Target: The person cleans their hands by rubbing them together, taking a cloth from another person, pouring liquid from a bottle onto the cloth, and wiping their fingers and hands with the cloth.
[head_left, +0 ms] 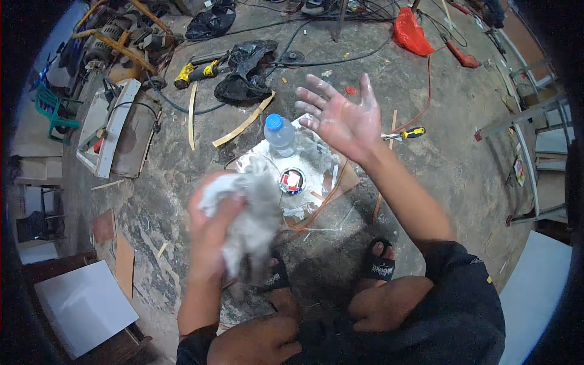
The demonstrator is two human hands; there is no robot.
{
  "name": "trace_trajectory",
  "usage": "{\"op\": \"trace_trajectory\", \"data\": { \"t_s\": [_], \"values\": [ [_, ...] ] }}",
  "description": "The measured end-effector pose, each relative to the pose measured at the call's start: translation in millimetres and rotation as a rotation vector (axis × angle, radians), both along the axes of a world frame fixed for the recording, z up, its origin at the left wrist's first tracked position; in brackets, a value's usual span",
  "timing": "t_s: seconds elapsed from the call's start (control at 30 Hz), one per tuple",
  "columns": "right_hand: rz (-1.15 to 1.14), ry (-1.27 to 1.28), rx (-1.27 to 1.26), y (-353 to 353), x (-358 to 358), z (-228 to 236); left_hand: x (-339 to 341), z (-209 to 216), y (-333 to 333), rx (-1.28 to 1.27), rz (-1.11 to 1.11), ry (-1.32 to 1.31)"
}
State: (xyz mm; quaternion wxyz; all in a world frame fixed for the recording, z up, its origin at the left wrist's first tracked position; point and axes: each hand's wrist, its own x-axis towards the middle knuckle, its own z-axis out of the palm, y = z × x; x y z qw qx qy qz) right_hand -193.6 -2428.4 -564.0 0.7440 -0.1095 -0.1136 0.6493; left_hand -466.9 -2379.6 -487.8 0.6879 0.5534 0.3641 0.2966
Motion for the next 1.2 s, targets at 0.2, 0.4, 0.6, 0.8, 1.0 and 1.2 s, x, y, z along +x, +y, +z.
{"op": "trace_trajectory", "data": {
  "t_s": [0.2, 0.4, 0.6, 0.8, 1.0, 1.2],
  "values": [
    [-0.084, -0.219, -0.066, -14, -101, 21, 57, -14, -53, 0.567, -0.137, 0.038],
    [-0.019, -0.207, -0.068, -43, -125, 46, 59, -35, -34, 1.155, 0.136, -0.022],
    [0.252, -0.012, -0.127, -58, -124, 52, 30, -36, 16, 1.096, 0.314, 0.252],
    [0.264, 0.237, 0.004, -48, -113, 49, 4, -33, 27, 0.753, 0.452, 0.192],
    [0.283, 0.133, 0.023, -37, -126, 57, 15, -36, -38, 1.117, 0.161, 0.098],
    [0.251, 0.106, 0.037, -36, -122, 46, 28, -35, -55, 1.252, -0.093, -0.013]
  ]
}}
